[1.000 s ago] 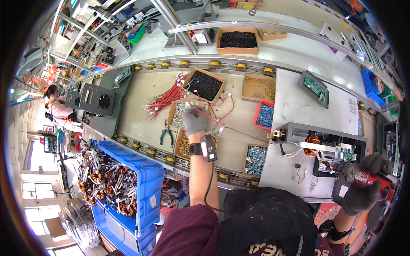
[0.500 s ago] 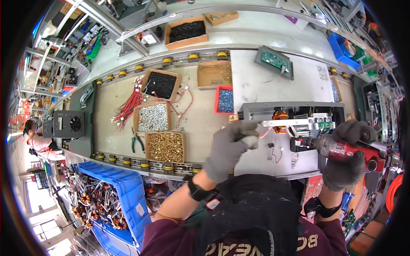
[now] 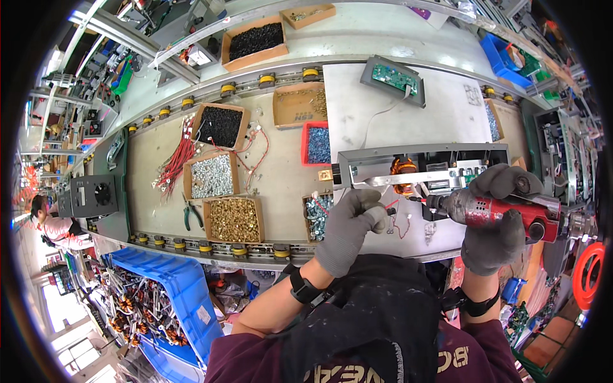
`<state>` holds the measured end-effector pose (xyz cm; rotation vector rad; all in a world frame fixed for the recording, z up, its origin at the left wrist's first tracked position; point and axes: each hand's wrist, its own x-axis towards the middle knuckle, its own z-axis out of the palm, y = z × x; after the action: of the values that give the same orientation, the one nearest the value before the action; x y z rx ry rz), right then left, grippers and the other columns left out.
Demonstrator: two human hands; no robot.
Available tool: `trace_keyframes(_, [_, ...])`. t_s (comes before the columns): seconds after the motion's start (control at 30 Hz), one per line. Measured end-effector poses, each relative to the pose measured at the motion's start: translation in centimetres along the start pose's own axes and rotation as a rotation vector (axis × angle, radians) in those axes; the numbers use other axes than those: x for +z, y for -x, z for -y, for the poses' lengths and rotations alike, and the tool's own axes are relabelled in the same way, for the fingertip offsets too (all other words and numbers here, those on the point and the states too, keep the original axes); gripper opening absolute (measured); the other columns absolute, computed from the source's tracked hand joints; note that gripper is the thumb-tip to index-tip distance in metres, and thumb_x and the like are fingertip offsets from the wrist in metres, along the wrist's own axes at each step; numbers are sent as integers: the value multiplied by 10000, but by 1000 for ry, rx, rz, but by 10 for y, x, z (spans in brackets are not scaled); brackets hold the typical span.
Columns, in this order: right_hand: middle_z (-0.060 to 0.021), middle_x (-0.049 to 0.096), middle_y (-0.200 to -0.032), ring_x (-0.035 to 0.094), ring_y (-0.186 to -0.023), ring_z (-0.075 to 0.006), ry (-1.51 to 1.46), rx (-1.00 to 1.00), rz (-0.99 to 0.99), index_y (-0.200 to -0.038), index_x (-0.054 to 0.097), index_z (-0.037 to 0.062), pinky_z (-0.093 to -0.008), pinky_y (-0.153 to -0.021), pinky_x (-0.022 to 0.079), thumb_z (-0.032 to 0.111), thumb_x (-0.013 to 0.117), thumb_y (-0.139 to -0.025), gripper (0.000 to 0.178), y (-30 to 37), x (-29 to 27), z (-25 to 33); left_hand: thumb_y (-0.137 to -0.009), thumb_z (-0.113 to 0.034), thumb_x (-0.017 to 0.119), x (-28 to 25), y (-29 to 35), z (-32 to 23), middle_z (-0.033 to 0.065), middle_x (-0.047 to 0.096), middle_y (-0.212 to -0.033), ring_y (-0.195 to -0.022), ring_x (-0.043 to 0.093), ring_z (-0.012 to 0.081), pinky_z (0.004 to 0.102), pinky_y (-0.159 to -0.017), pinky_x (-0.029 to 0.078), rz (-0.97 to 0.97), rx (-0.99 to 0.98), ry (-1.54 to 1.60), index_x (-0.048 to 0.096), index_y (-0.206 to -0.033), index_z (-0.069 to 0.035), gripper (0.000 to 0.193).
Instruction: Assembling components and securing circuit boards within a metal electronic chassis using a power screwdriver.
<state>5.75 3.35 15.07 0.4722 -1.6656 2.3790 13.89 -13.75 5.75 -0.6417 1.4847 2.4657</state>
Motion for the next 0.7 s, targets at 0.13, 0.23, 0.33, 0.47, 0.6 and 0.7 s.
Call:
trace_keyframes(0.13, [-51, 404, -808, 427, -752, -199, 59, 32, -25, -1059, 457, 83, -328, -627, 393, 288, 657, -759, 415, 0, 7, -4, -907, -62, 539, -6, -4, 15, 44, 544, -864, -686, 516, 115, 278, -657, 454, -21, -291, 413, 478, -1154, 29, 270])
trace_keyframes(0.23, [-57, 418, -813, 436, -751, -202, 53, 2, 32, -1068, 464, 86, -327, -629, 394, 286, 660, -762, 415, -1, 6, -9, -922, -61, 520, -9, -7, 28, 40, 526, -865, -661, 489, 98, 265, -647, 432, -33, -371, 632, 467, -1147, 3, 240])
trace_keyframes(0.33, [-70, 447, -826, 468, -773, -215, 50, 40, 68, -1076, 471, 85, -339, -643, 424, 278, 669, -760, 419, 2, 8, -15, -927, -50, 512, -7, -8, 29, 37, 521, -863, -654, 479, 86, 256, -647, 420, -26, -399, 728, 471, -1128, -17, 208])
trace_keyframes(0.47, [-104, 517, -901, 541, -824, -244, 22, 80, 94, -1092, 486, 70, -384, -715, 489, 226, 703, -743, 439, 5, 4, -27, -925, -40, 514, -9, -9, 25, 31, 519, -856, -655, 474, 84, 256, -651, 419, 39, -406, 808, 483, -1111, -24, 190])
trace_keyframes(0.6, [-132, 570, -1005, 594, -893, -243, 87, 84, -16, -1137, 478, 47, -411, -806, 518, 156, 735, -726, 497, 16, -3, -38, -924, -44, 514, -5, -12, 24, 27, 514, -844, -656, 471, 85, 254, -649, 418, 93, -428, 771, 495, -1097, -24, 175])
trace_keyframes(0.7, [-124, 584, -1012, 599, -922, -224, 107, 42, 222, -1156, 462, 39, -409, -845, 512, 163, 736, -733, 519, 3, -3, -52, -927, -37, 496, -6, -18, 32, 22, 503, -828, -655, 458, 86, 250, -645, 413, 149, -410, 794, 502, -1070, -22, 145])
